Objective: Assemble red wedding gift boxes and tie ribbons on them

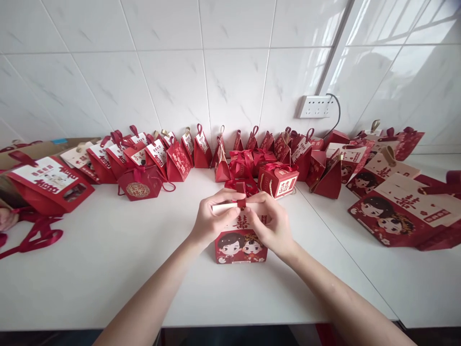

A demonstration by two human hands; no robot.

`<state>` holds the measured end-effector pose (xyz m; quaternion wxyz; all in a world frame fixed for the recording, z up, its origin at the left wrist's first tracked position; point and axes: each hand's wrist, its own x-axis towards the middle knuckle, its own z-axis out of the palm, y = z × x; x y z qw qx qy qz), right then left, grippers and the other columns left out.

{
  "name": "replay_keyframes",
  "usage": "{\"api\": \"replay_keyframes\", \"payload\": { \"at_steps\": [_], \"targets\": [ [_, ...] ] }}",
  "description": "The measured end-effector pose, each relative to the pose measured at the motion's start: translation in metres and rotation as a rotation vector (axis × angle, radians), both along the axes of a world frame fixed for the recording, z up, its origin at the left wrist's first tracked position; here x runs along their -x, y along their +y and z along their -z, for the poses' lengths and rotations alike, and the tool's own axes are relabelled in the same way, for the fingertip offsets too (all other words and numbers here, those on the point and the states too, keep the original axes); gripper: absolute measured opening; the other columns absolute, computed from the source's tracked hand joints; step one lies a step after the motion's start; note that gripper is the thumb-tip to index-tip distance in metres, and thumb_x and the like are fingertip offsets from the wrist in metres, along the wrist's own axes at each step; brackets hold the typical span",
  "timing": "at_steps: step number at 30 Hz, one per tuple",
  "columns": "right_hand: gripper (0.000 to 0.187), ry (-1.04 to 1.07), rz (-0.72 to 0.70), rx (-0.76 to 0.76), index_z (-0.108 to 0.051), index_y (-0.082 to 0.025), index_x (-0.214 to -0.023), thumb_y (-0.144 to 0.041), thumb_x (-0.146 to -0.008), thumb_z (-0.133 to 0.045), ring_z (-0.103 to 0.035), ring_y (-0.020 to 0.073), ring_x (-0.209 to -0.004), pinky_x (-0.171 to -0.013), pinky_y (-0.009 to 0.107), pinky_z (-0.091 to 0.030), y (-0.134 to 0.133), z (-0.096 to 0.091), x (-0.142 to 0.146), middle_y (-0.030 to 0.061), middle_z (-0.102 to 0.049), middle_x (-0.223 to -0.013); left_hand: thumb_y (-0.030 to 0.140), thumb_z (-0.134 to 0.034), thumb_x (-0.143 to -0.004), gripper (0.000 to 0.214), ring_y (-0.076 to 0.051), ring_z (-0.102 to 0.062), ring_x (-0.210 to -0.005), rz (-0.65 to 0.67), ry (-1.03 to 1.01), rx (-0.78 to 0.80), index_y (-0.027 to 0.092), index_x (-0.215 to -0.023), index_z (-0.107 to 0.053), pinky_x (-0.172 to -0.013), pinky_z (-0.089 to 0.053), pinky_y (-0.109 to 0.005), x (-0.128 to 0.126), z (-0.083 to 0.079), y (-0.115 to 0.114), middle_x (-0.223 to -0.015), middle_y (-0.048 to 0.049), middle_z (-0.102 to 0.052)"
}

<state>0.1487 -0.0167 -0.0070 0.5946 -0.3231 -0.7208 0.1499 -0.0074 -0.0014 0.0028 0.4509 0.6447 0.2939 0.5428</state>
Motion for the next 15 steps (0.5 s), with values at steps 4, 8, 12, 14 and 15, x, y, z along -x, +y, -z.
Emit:
{"api": "replay_keyframes", "payload": {
  "at_steps": [4,8,12,14,15],
  "targets": [
    [0.004,0.017,0.002,0.083,-0.056,-0.019,-0.084,-0.023,-0.086,-0.054,-0.056,0.0118,-0.064,-0.057,0.024,-0.044,-0.0019,-0.0014,0.0003,0.0005,-0.062,-0.075,0.021,-0.066,-0.073,0.020,-0.019,-0.061,-0.093,-0.021,0.010,-0.014,0.019,-0.091,-0.072,-0.078,-0.051,-0.025,-0.0018,-0.0002,-0.0013,-0.098,-0.0048,-0.063],
    [0.007,0.038,-0.001,0.134,-0.058,-0.019,-0.083,-0.023,-0.086,-0.054,-0.055,0.0120,-0.064,-0.055,0.023,-0.044,-0.0031,-0.0037,0.0011,0.0009,-0.062,-0.075,0.020,-0.064,-0.074,0.018,-0.018,-0.062,-0.092,-0.069,0.002,-0.019,0.019,-0.090,-0.072,-0.078,-0.052,-0.025,-0.0040,-0.0018,-0.0051,-0.095,-0.0044,-0.063],
    [0.005,0.068,-0.018,0.200,-0.057,-0.019,-0.082,-0.023,-0.083,-0.054,-0.052,0.0107,-0.056,-0.049,0.022,-0.041,-0.0034,-0.0036,0.0017,-0.0010,-0.058,-0.067,0.021,-0.064,-0.074,0.019,-0.020,-0.061,-0.094,-0.095,0.028,-0.039,0.018,-0.091,-0.071,-0.080,-0.052,-0.028,-0.0053,-0.0021,-0.0062,-0.096,-0.0054,-0.063],
    [0.004,0.085,-0.035,0.230,-0.056,-0.020,-0.081,-0.022,-0.083,-0.053,-0.049,0.0099,-0.051,-0.046,0.022,-0.039,-0.0034,-0.0029,0.0016,-0.0030,-0.054,-0.061,0.022,-0.064,-0.074,0.020,-0.020,-0.061,-0.095,-0.089,0.040,-0.049,0.019,-0.092,-0.071,-0.081,-0.052,-0.029,-0.0049,-0.0013,-0.0059,-0.098,-0.0056,-0.063],
    [0.004,0.090,-0.039,0.231,-0.056,-0.020,-0.081,-0.022,-0.083,-0.053,-0.048,0.0099,-0.051,-0.046,0.022,-0.039,-0.0034,-0.0025,0.0013,-0.0035,-0.053,-0.059,0.022,-0.065,-0.074,0.020,-0.020,-0.061,-0.095,-0.082,0.043,-0.054,0.019,-0.092,-0.071,-0.082,-0.052,-0.029,-0.0044,-0.0008,-0.0057,-0.098,-0.0056,-0.063]
  ]
}}
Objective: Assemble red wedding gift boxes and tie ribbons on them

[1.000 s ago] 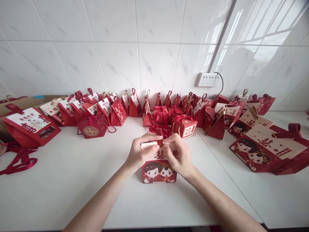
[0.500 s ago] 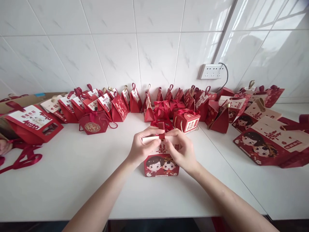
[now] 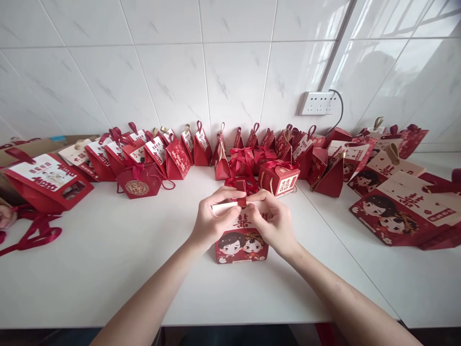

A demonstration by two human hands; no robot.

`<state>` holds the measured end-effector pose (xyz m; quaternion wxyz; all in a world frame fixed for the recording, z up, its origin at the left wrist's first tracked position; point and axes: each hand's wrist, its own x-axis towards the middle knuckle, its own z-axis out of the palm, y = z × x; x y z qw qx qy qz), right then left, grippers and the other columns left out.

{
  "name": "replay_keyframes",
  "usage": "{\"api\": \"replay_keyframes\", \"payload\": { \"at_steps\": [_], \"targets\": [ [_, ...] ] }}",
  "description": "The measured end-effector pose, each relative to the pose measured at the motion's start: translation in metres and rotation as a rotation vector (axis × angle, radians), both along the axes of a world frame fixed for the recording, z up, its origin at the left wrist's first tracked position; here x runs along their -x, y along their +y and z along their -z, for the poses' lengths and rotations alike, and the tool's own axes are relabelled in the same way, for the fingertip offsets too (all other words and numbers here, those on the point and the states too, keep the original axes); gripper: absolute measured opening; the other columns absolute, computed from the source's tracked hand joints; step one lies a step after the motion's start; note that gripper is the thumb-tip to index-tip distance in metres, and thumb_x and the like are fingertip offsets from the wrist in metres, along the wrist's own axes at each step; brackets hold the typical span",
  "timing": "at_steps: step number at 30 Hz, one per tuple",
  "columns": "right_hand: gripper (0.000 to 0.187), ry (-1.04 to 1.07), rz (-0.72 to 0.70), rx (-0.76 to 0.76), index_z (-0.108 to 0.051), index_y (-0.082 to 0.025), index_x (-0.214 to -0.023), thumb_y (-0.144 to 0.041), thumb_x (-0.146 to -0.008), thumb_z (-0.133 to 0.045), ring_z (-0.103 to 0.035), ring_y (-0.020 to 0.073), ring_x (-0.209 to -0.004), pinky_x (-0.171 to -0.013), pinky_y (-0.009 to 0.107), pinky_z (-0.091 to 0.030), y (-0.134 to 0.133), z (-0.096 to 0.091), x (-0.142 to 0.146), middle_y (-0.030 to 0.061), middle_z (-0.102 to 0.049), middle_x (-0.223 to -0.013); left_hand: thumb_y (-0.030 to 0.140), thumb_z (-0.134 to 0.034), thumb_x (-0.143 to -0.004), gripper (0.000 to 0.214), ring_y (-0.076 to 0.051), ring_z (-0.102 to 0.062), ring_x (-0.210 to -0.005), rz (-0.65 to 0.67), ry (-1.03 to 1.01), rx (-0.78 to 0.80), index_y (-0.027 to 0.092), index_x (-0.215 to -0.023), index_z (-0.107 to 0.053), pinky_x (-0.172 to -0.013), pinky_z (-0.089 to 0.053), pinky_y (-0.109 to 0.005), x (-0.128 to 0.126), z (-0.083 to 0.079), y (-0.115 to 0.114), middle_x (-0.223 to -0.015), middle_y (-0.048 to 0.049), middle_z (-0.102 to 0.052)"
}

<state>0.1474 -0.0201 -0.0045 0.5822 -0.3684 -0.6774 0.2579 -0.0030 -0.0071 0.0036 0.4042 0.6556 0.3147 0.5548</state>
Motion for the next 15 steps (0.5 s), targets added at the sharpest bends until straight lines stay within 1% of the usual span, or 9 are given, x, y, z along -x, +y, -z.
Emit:
{"api": "replay_keyframes", "payload": {
  "at_steps": [5,10,15],
  "targets": [
    [0.005,-0.017,0.013,-0.058,-0.057,-0.020,-0.080,-0.021,-0.083,-0.052,-0.052,0.0115,-0.058,-0.051,0.023,-0.041,-0.0001,0.0004,-0.0016,-0.0013,-0.056,-0.065,0.029,-0.064,-0.078,0.020,-0.022,-0.060,-0.102,0.062,-0.038,0.005,0.021,-0.095,-0.072,-0.083,-0.052,-0.030,0.0033,0.0023,0.0005,-0.110,-0.0072,-0.058],
    [0.006,-0.037,0.021,-0.129,-0.058,-0.019,-0.080,-0.024,-0.083,-0.056,-0.053,0.0114,-0.061,-0.055,0.023,-0.043,0.0008,-0.0007,-0.0016,-0.0001,-0.059,-0.071,0.029,-0.064,-0.080,0.022,-0.022,-0.059,-0.105,0.047,-0.018,-0.028,0.023,-0.100,-0.072,-0.087,-0.052,-0.031,0.0024,0.0022,0.0012,-0.113,-0.0068,-0.058],
    [0.007,-0.031,0.012,-0.064,-0.057,-0.019,-0.081,-0.024,-0.085,-0.054,-0.053,0.0113,-0.058,-0.051,0.023,-0.043,0.0007,0.0002,-0.0015,-0.0007,-0.059,-0.067,0.031,-0.064,-0.081,0.024,-0.023,-0.058,-0.108,0.024,-0.005,-0.021,0.023,-0.102,-0.071,-0.086,-0.054,-0.031,0.0016,0.0036,0.0019,-0.116,-0.0071,-0.057]
  ]
}}
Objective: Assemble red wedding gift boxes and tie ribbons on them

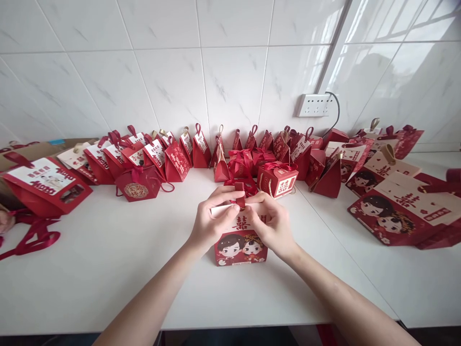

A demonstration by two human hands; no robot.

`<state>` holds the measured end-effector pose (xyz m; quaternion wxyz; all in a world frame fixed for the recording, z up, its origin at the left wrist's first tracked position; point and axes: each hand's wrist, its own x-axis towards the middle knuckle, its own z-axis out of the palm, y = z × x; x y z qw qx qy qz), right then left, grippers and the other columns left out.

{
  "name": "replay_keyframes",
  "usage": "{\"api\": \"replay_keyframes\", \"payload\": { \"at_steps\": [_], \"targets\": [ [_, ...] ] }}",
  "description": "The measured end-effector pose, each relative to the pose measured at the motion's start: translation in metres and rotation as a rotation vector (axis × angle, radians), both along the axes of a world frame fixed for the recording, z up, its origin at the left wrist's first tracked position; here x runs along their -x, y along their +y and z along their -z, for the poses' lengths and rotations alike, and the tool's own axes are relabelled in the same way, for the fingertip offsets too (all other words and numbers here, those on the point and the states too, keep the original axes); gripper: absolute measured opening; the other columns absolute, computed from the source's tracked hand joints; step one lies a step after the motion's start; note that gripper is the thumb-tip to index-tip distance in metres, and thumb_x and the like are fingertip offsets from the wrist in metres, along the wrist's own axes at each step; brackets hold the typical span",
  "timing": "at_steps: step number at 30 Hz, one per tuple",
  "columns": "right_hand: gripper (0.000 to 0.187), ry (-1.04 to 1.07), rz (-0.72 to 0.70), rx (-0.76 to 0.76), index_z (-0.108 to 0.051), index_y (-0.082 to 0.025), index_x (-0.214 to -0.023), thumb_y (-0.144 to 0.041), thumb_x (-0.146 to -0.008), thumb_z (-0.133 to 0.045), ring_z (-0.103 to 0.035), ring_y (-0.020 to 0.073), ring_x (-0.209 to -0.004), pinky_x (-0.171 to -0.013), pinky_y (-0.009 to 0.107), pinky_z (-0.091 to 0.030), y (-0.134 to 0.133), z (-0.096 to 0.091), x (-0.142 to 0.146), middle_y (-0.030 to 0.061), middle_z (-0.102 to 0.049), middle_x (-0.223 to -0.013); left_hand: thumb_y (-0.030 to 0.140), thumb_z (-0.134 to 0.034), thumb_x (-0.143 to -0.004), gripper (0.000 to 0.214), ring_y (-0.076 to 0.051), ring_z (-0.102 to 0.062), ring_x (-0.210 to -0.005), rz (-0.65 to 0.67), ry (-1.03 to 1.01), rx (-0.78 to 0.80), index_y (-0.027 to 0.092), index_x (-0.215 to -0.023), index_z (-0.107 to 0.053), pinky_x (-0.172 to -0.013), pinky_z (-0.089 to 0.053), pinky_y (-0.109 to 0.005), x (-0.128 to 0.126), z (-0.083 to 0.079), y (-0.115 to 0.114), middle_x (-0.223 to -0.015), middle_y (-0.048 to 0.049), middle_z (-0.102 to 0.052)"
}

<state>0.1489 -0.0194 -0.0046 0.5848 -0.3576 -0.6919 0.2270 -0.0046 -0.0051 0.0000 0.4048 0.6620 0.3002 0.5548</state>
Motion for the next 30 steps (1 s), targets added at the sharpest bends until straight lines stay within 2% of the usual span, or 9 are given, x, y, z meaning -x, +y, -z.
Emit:
{"api": "replay_keyframes", "payload": {
  "at_steps": [8,15,23,26,30],
  "targets": [
    [0.005,-0.007,0.023,-0.039,-0.057,-0.019,-0.080,-0.023,-0.083,-0.055,-0.053,0.0109,-0.058,-0.050,0.022,-0.042,0.0003,0.0016,0.0005,-0.0010,-0.060,-0.069,0.025,-0.063,-0.080,0.026,-0.022,-0.058,-0.106,0.029,0.020,-0.072,0.025,-0.105,-0.070,-0.087,-0.052,-0.031,0.0015,-0.0007,-0.0008,-0.115,-0.0061,-0.058],
    [0.008,-0.004,0.012,-0.065,-0.059,-0.019,-0.081,-0.025,-0.084,-0.056,-0.055,0.0112,-0.062,-0.053,0.023,-0.043,0.0015,-0.0003,0.0002,0.0000,-0.061,-0.073,0.022,-0.063,-0.079,0.030,-0.021,-0.058,-0.107,0.022,0.014,-0.066,0.028,-0.108,-0.069,-0.080,-0.054,-0.027,0.0004,-0.0017,-0.0014,-0.117,-0.0054,-0.058],
    [0.014,0.015,0.023,0.013,-0.058,-0.019,-0.081,-0.032,-0.085,-0.059,-0.054,0.0115,-0.060,-0.049,0.022,-0.041,0.0006,0.0003,0.0024,0.0001,-0.061,-0.071,0.024,-0.062,-0.079,0.030,-0.022,-0.059,-0.103,-0.033,0.063,-0.130,0.026,-0.107,-0.069,-0.087,-0.052,-0.033,0.0010,-0.0033,-0.0015,-0.114,-0.0068,-0.060],
    [0.015,0.007,0.033,0.004,-0.057,-0.019,-0.078,-0.032,-0.086,-0.058,-0.052,0.0110,-0.058,-0.049,0.023,-0.040,-0.0005,-0.0004,0.0027,-0.0003,-0.059,-0.069,0.024,-0.063,-0.077,0.032,-0.020,-0.060,-0.096,0.001,0.054,-0.113,0.025,-0.109,-0.069,-0.078,-0.054,-0.030,0.0008,-0.0049,-0.0021,-0.111,-0.0072,-0.060],
    [0.016,0.009,0.018,0.016,-0.055,-0.020,-0.076,-0.032,-0.087,-0.057,-0.052,0.0119,-0.059,-0.049,0.023,-0.039,-0.0013,-0.0010,0.0028,-0.0006,-0.057,-0.066,0.022,-0.063,-0.078,0.035,-0.011,-0.059,-0.072,0.036,0.033,-0.081,0.028,-0.113,-0.067,-0.057,-0.051,-0.022,0.0000,-0.0048,-0.0021,-0.108,-0.0058,-0.056]
  ]
}}
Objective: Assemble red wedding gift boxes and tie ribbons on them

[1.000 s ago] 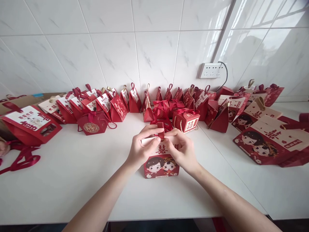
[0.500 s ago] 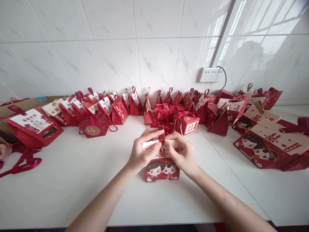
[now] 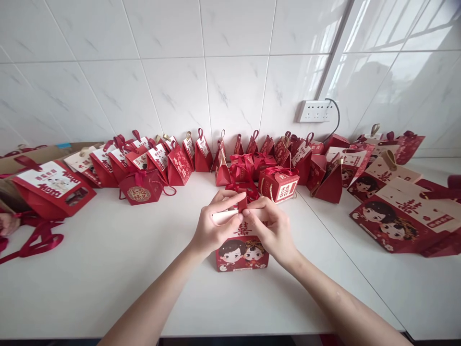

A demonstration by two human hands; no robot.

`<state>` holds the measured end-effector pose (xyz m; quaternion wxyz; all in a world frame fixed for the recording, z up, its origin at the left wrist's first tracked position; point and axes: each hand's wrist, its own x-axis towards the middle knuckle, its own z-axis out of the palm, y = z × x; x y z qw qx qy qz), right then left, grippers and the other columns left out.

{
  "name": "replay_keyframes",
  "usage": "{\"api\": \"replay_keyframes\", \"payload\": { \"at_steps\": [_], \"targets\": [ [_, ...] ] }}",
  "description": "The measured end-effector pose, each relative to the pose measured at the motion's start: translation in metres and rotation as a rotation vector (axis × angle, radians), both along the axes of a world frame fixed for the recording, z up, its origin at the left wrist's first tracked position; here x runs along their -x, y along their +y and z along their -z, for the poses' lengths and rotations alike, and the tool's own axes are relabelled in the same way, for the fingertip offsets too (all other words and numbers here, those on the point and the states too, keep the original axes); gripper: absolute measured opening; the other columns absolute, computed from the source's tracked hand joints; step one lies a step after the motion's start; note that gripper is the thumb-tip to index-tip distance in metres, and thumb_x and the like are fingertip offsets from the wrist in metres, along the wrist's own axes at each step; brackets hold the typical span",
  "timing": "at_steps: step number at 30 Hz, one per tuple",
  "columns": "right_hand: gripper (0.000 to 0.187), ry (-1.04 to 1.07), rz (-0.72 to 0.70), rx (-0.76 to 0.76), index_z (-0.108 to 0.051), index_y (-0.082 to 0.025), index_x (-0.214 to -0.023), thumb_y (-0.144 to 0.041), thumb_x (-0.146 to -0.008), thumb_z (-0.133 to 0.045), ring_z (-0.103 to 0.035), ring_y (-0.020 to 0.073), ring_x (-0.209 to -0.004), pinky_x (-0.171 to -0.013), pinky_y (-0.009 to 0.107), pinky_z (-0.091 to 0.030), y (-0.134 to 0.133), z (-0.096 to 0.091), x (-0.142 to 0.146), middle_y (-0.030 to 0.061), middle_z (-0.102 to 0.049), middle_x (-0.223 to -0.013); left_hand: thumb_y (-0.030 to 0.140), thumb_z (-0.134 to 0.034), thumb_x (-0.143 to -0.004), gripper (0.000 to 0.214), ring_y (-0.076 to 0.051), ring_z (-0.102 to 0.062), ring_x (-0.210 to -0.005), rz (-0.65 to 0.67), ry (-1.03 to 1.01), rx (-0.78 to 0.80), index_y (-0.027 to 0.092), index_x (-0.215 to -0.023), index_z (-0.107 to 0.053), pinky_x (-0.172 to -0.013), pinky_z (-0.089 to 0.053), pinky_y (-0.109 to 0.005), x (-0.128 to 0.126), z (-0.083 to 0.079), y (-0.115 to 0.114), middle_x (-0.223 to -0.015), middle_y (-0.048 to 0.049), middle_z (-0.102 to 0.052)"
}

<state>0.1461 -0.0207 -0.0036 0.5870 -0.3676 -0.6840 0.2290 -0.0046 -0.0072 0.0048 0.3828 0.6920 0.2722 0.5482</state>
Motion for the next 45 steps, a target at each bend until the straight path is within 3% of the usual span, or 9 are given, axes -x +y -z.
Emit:
{"api": "replay_keyframes", "payload": {
  "at_steps": [3,12,19,27,31,35,38,41,45],
  "targets": [
    [0.016,0.004,-0.028,0.013,-0.056,-0.020,-0.078,-0.032,-0.088,-0.055,-0.053,0.0134,-0.064,-0.050,0.024,-0.039,0.000,0.000,0.000,-0.0001,-0.055,-0.065,0.022,-0.063,-0.079,0.035,-0.009,-0.057,-0.067,-0.011,-0.015,0.010,0.028,-0.113,-0.067,-0.053,-0.049,-0.020,-0.001,0.000,0.000,-0.108,-0.0054,-0.055],
    [0.016,0.030,-0.062,0.022,-0.054,-0.020,-0.079,-0.032,-0.089,-0.050,-0.055,0.0150,-0.065,-0.052,0.026,-0.041,0.000,0.001,-0.003,0.0006,-0.055,-0.066,0.025,-0.061,-0.079,0.035,-0.018,-0.059,-0.093,0.007,-0.006,0.028,0.027,-0.114,-0.067,-0.071,-0.054,-0.026,0.000,0.001,0.001,-0.112,-0.0061,-0.055],
    [0.012,-0.011,-0.051,0.008,-0.055,-0.019,-0.082,-0.028,-0.087,-0.052,-0.052,0.0123,-0.060,-0.050,0.023,-0.039,0.001,0.001,-0.003,0.0005,-0.057,-0.068,0.023,-0.060,-0.080,0.035,-0.014,-0.060,-0.084,-0.019,0.012,0.009,0.025,-0.115,-0.066,-0.064,-0.054,-0.022,0.000,0.002,0.001,-0.110,-0.0064,-0.054],
    [0.006,-0.036,-0.013,-0.038,-0.055,-0.019,-0.081,-0.022,-0.084,-0.052,-0.046,0.0094,-0.055,-0.048,0.021,-0.036,0.003,0.003,-0.004,-0.0008,-0.057,-0.069,0.023,-0.058,-0.082,0.036,-0.020,-0.057,-0.107,-0.048,0.079,-0.036,0.028,-0.117,-0.064,-0.085,-0.053,-0.029,0.002,0.003,0.003,-0.114,-0.0058,-0.056],
    [0.008,-0.044,-0.092,-0.067,-0.053,-0.019,-0.086,-0.017,-0.081,-0.047,-0.047,0.0095,-0.057,-0.047,0.022,-0.035,0.005,0.002,-0.008,-0.0001,-0.056,-0.074,0.025,-0.059,-0.082,0.035,-0.020,-0.059,-0.102,-0.031,0.050,-0.046,0.027,-0.116,-0.065,-0.079,-0.055,-0.028,0.002,0.002,0.004,-0.114,-0.0069,-0.056],
    [0.031,-0.031,-0.206,0.031,-0.044,-0.021,-0.108,-0.014,-0.077,-0.047,-0.043,0.0079,-0.052,-0.044,0.021,-0.033,0.010,0.000,-0.015,-0.0012,-0.053,-0.081,0.025,-0.060,-0.081,0.033,-0.021,-0.059,-0.104,-0.077,0.061,-0.069,0.025,-0.113,-0.066,-0.081,-0.054,-0.029,0.002,0.000,0.005,-0.113,-0.0073,-0.058],
    [0.027,-0.033,-0.234,0.172,-0.047,-0.021,-0.102,-0.018,-0.076,-0.053,-0.041,0.0089,-0.053,-0.047,0.022,-0.034,0.015,-0.002,-0.021,-0.0031,-0.051,-0.074,0.026,-0.061,-0.081,0.031,-0.019,-0.060,-0.100,-0.190,0.068,-0.087,0.024,-0.112,-0.064,-0.084,-0.052,-0.030,0.000,0.004,0.005,-0.114,-0.0065,-0.058],
    [0.011,0.088,-0.245,0.315,-0.052,-0.019,-0.081,-0.024,-0.074,-0.059,-0.044,0.0101,-0.057,-0.051,0.022,-0.036,0.021,-0.004,-0.024,-0.0037,-0.050,-0.066,0.030,-0.061,-0.082,0.044,-0.018,-0.061,-0.095,-0.276,0.030,-0.057,0.024,-0.124,-0.051,-0.082,-0.052,-0.031,-0.002,0.012,0.008,-0.119,-0.0078,-0.056],
    [0.020,0.495,-0.279,0.355,-0.053,-0.020,-0.075,-0.027,-0.067,-0.070,-0.050,0.0110,-0.058,-0.055,0.023,-0.041,0.033,-0.005,-0.029,-0.0038,-0.055,-0.065,0.036,-0.065,-0.077,0.068,-0.024,-0.054,-0.114,-0.239,0.011,-0.027,0.025,-0.135,-0.031,-0.088,-0.050,-0.036,-0.004,0.025,0.014,-0.133,-0.0130,-0.045]
  ]
}}
